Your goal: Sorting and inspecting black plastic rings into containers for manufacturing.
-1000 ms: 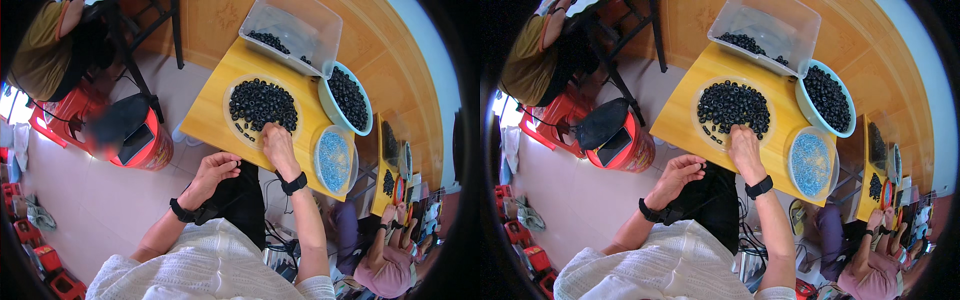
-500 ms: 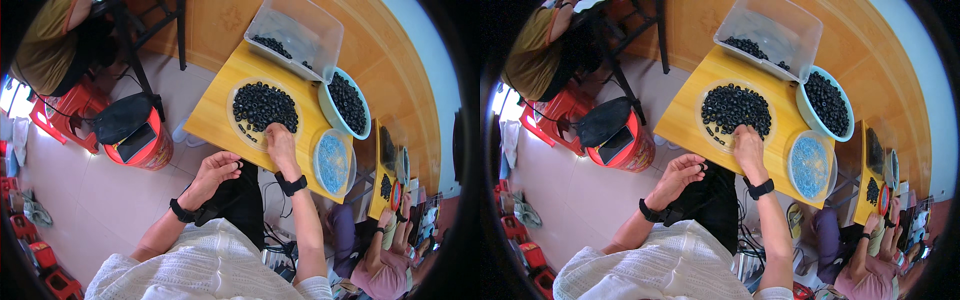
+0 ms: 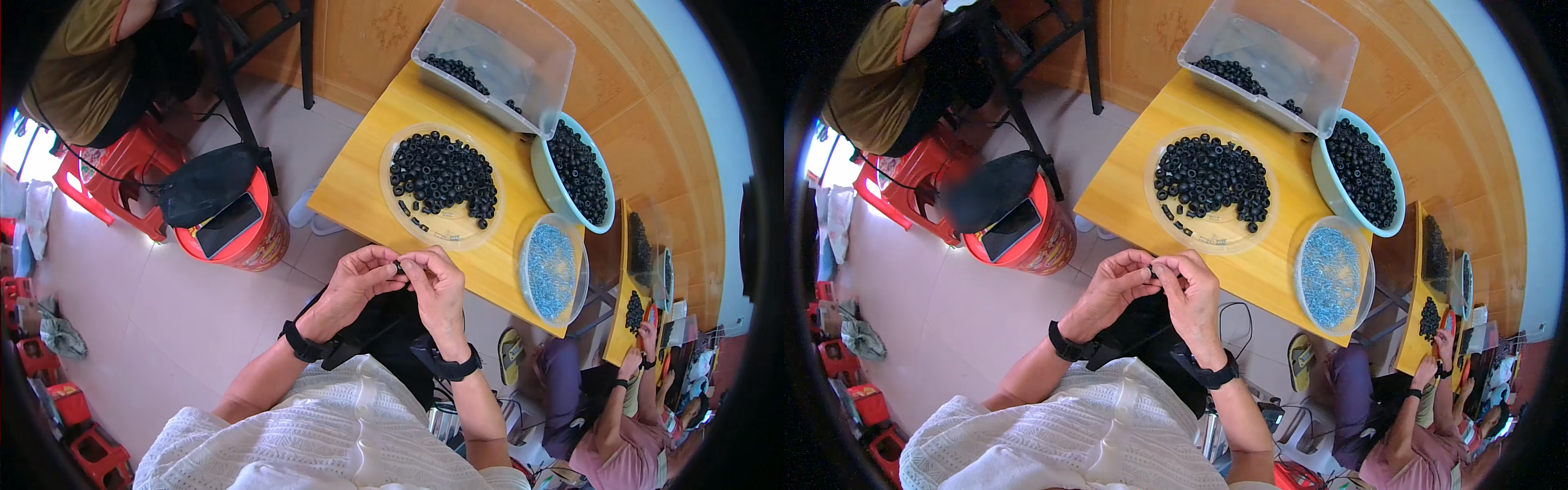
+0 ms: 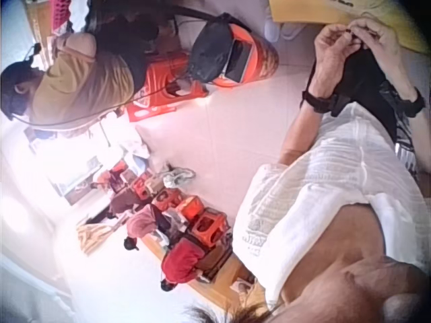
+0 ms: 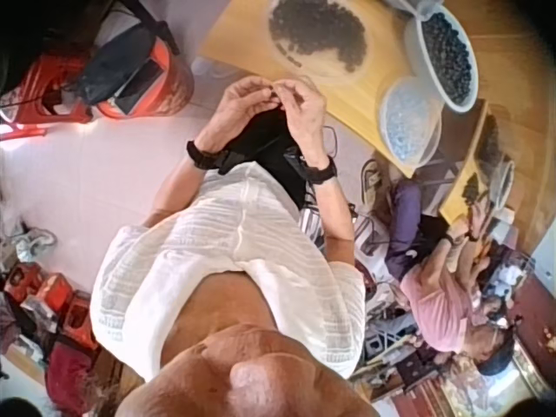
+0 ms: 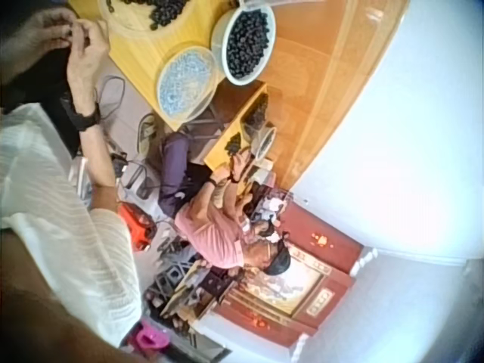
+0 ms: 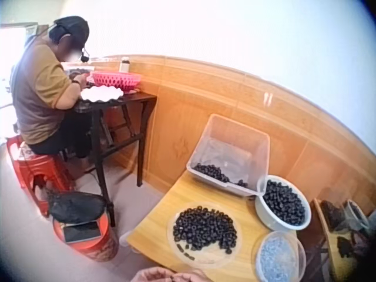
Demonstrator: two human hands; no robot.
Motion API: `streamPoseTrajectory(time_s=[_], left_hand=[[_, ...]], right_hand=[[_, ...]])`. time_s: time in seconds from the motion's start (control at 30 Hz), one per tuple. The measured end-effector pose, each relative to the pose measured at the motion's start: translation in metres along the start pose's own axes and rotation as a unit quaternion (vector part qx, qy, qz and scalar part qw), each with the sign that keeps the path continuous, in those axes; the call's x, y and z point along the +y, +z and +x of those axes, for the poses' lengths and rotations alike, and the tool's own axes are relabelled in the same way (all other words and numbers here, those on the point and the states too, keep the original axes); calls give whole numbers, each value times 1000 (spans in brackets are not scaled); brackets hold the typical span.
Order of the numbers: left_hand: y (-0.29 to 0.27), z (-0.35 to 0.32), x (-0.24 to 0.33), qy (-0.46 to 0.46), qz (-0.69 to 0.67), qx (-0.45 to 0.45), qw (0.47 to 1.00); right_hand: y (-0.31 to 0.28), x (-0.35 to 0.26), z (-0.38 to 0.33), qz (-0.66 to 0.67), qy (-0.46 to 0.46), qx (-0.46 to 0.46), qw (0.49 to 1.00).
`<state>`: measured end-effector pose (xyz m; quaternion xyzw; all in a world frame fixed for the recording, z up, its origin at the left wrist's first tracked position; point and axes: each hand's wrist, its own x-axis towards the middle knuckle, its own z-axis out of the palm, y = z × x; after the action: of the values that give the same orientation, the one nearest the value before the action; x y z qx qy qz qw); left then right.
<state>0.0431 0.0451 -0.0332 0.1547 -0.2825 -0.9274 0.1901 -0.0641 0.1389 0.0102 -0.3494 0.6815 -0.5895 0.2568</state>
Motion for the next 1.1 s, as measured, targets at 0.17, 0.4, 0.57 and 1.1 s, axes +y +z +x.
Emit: streamPoseTrajectory(time_s=[0.17, 0.4, 0.57, 1.1], left_hand=[[1, -2, 0, 0, -8, 4, 1000], [2, -1, 2, -4, -5, 5, 1000], [1, -1, 1, -1, 5, 5, 1000], [-8, -1, 6, 5, -54, 1, 999]], right_hand=[[1, -1, -2, 1, 5, 17, 1000], [-2, 2, -4, -50, -23, 11, 998], [1, -4, -2, -81, -45, 23, 995], [-34, 8, 64, -368, -66, -1, 927]])
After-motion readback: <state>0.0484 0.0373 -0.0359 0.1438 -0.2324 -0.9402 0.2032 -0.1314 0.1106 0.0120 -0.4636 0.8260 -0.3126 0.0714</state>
